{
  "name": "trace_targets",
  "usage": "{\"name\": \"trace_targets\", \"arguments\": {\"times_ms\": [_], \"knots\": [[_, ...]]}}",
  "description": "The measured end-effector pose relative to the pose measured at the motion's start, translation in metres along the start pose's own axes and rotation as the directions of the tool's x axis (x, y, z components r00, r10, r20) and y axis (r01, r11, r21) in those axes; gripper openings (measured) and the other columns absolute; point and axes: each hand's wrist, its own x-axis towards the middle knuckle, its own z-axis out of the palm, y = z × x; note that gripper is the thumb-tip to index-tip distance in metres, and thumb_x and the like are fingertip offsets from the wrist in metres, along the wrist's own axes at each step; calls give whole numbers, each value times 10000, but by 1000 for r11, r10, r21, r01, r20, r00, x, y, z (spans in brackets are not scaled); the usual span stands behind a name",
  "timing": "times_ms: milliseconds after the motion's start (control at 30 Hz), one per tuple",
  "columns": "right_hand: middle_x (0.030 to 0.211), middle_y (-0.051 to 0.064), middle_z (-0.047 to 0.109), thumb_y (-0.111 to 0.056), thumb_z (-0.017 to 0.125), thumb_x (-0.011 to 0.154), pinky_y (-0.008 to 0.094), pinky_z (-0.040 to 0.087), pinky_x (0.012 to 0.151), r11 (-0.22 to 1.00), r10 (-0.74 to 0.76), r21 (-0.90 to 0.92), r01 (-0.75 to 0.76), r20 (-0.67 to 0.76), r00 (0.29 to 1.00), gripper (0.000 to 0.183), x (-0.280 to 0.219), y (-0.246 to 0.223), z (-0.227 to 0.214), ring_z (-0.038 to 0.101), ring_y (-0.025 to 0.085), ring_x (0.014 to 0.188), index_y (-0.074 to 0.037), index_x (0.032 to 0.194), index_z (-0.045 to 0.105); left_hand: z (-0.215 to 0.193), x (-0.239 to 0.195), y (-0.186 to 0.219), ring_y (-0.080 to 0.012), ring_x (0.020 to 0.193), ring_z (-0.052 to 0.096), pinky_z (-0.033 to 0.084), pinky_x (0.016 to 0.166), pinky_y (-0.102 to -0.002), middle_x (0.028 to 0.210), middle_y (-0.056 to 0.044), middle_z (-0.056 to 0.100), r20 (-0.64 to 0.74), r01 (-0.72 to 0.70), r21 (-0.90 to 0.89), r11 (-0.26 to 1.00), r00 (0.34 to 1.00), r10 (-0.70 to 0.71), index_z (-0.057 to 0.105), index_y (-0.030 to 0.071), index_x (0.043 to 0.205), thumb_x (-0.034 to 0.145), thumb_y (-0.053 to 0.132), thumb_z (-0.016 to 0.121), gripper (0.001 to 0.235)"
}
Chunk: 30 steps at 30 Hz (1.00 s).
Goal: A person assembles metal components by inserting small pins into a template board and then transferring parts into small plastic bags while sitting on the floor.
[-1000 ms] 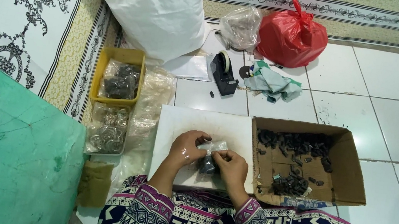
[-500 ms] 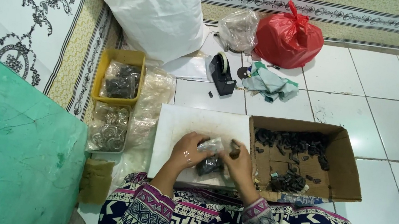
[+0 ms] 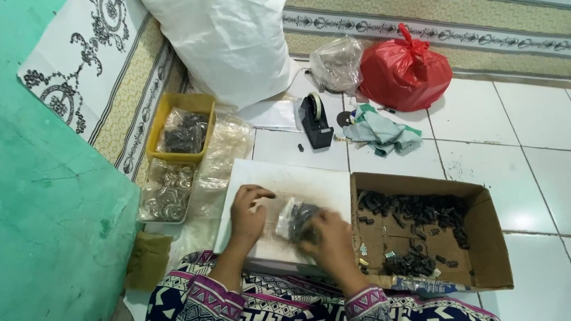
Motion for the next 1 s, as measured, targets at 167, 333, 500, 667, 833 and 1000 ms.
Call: {"name": "trace_targets", "arguments": {"times_ms": [167, 333, 500, 667, 833, 1000], "knots": [[861, 79, 710, -331, 835, 805, 406, 560, 763, 862, 305, 450, -235, -90, 948, 226, 1, 43, 24, 708, 282, 848, -137, 907, 783, 2, -5, -16, -254, 1012, 697, 542, 909, -439, 1027, -14, 685, -24, 159, 319, 934, 987, -160, 744, 258, 1104, 864, 299, 617, 275], [973, 201, 681, -441, 807, 838, 494, 569, 798, 858, 451, 351, -374, -166, 877, 492, 6, 56, 63, 706, 411, 954, -36, 1111, 742, 34, -15, -16, -284, 1087, 660, 523, 937, -466, 1082, -21, 686, 134, 95, 600, 795, 967, -216, 742, 261, 1096, 915, 642, 567, 457], [949, 139, 718, -359, 919, 772, 409, 520, 831, 562, 439, 762, -321, 55, 897, 453, 10, 48, 71, 679, 299, 966, -80, 1064, 714, 56, -11, -29, -377, 1298, 581, 501, 1022, -514, 1302, -175, 629, 273, 261, 132, 956, 918, -288, 536, 154, 1242, 957, 531, 681, 494], [846, 18, 578, -30, 772, 861, 230, 467, 609, 33, 486, 969, -246, 199, 851, 177, 5, 8, 3, 643, 161, 795, -50, 997, 660, 8, -30, 56, -219, 1066, 619, 483, 797, -307, 1141, -75, 678, 440, 521, -453, 724, 836, -327, 547, 123, 1271, 842, 261, 822, 528], [829, -20, 626, -1, 777, 826, 190, 509, 644, -37, 525, 986, -166, 160, 836, 254, 7, -4, -2, 686, 115, 788, -98, 1018, 643, 15, -25, 36, -117, 877, 611, 454, 621, -200, 1007, 19, 700, 471, 564, -517, 644, 816, -336, 649, 120, 1166, 690, 27, 923, 556], [956, 29, 513, -192, 844, 838, 322, 549, 692, -7, 404, 938, -346, 319, 857, 310, 6, -10, 1, 607, 206, 966, -41, 1070, 703, 11, -18, 37, -194, 911, 680, 581, 724, -288, 964, -29, 676, 448, 514, -524, 679, 844, -293, 663, 72, 1081, 564, -62, 962, 612]]}}
